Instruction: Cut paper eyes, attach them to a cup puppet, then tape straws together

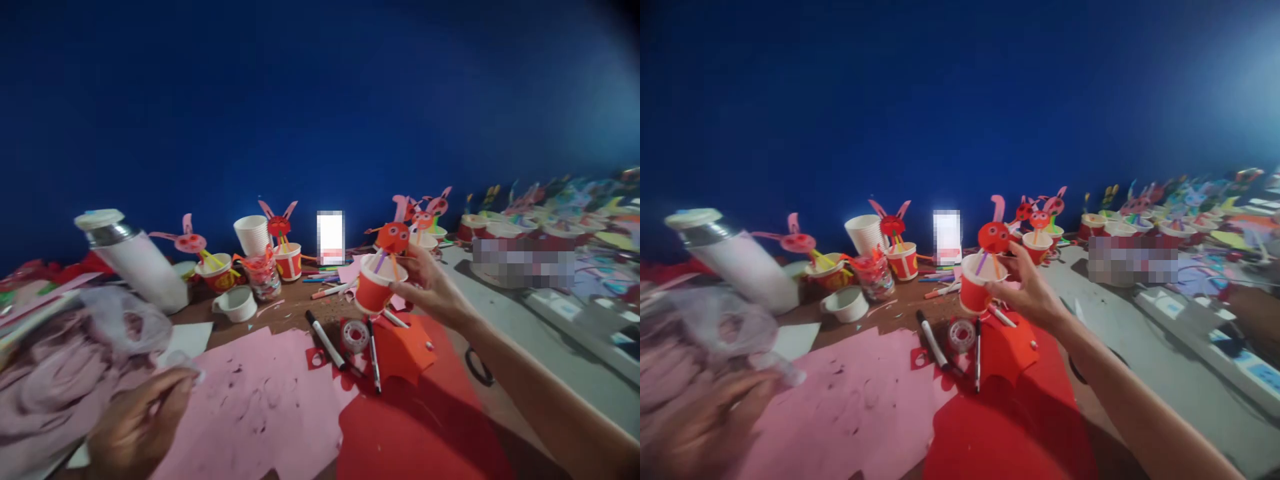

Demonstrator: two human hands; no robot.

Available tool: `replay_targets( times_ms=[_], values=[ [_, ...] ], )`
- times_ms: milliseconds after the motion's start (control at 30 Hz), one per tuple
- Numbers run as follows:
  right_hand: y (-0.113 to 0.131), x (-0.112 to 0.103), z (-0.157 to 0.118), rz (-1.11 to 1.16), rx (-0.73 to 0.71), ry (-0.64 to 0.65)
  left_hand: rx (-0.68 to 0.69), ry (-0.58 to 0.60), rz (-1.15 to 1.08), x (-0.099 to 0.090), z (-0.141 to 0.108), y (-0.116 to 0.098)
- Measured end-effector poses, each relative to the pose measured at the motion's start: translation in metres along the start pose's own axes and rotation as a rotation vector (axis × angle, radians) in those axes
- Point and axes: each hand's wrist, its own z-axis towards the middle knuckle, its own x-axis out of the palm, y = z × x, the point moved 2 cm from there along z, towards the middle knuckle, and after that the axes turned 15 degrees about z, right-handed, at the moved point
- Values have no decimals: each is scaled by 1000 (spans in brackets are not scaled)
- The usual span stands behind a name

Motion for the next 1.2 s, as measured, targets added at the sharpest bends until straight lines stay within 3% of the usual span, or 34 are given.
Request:
replay_targets(
  times_ms=[67, 133, 267, 400, 533, 933, 1067, 1133, 1200],
  values=[
    [-1, 35, -2, 62, 6, 115, 143, 8, -35, -3, 1, -13],
    [-4, 66, -3, 70, 1, 209, 167, -31, -78, -7, 1, -23],
    [-8, 112, 0, 73, -27, 309, 166, 30, -131, -9, 1, -31],
    [-12, 138, 5, -2, -54, 367, 133, 80, -122, -8, 1, -27],
    [-17, 146, 6, -162, -33, 406, 160, 65, -133, -9, 1, -23],
    [-20, 133, -1, -160, -26, 410, 105, 108, -144, -6, 2, -25],
    [-8, 95, -5, -143, -49, 296, 105, 108, -126, -4, 0, -20],
    [-4, 62, -6, -121, -63, 157, 113, 99, -112, -4, -1, -17],
    [-7, 23, -6, -132, 20, -16, 121, 82, -94, -3, -1, -15]
  ],
)
